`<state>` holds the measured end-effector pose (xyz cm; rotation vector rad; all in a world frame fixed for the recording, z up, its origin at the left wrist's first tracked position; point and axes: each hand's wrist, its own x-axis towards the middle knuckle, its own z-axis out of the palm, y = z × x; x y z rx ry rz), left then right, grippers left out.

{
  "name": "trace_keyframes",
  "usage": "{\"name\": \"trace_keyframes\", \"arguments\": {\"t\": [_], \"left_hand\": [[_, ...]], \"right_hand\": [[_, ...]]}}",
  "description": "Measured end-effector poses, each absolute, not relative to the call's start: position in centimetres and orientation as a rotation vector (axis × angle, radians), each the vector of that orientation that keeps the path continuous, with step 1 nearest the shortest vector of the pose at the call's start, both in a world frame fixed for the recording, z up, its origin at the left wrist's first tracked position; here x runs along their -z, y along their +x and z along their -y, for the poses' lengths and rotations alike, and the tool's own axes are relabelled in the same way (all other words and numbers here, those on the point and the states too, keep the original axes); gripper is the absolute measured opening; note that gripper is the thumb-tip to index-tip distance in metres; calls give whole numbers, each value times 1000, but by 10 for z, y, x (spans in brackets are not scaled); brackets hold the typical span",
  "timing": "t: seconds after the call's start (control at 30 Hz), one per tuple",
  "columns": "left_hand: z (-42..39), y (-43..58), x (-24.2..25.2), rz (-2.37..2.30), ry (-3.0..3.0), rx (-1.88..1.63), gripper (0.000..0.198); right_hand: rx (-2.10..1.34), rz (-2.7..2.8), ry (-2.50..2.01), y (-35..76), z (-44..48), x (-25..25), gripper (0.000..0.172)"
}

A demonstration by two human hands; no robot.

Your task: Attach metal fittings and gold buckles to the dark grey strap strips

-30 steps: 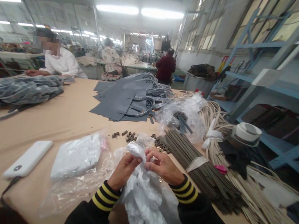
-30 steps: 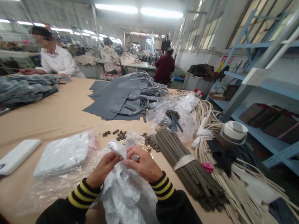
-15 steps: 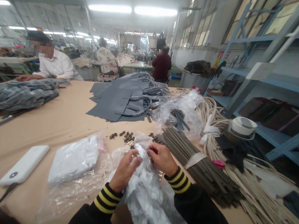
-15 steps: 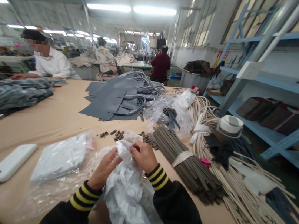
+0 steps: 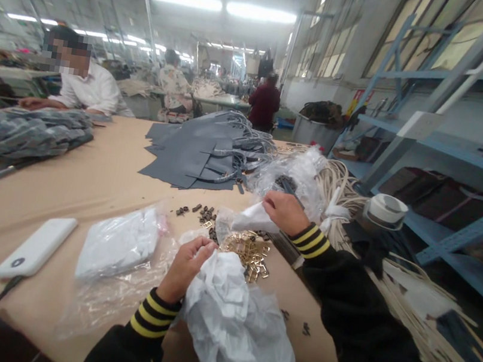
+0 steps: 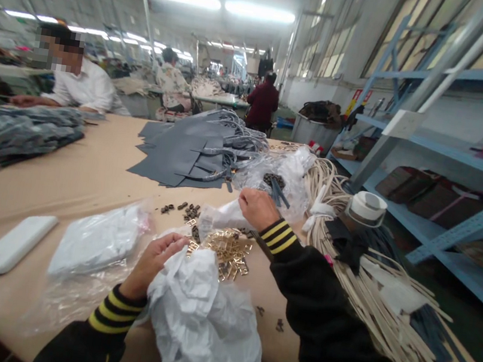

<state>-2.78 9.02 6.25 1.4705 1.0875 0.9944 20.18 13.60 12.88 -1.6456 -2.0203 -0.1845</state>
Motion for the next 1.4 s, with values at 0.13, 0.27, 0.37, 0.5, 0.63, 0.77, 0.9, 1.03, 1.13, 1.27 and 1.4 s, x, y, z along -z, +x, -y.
{"name": "trace_keyframes", "arguments": {"t": [0.13,0.27,0.37,0.5,0.63,0.77,0.9,1.03,1.13,1.27,1.4], "left_hand": [[-88,-27,-66,-1082,1498,-1041,26],[-86,-25,-65,-1053,1541,-1024,25],[-84,-22,-64,-1045,1578,-1018,25],[-80,-18,-67,-1027,1632,-1002,24],[-79,-13,-80,-1095,1712,-995,34],[-93,3,-91,-1186,1825,-987,52],[-122,27,-87,-1325,1984,-882,55],[-145,41,-73,-1410,2069,-766,26],[-150,42,-67,-1352,2093,-765,27],[-146,38,-68,-1263,2109,-771,28],[-141,35,-71,-1109,2072,-816,27]], "right_hand": [[273,2052,-1642,206,-145,-138,15],[229,2026,-1709,209,-149,-143,14],[233,1938,-1715,210,-148,-145,13],[199,1946,-1707,207,-148,-145,12],[138,2001,-1661,202,-147,-142,11],[65,2149,-1533,195,-143,-135,9],[52,2251,-1428,179,-134,-123,8],[67,2170,-1615,167,-121,-104,12],[31,2066,-1714,167,-115,-85,12],[-187,1881,-1740,183,-116,-61,15],[-287,1757,-1730,210,-126,-49,19]]}}
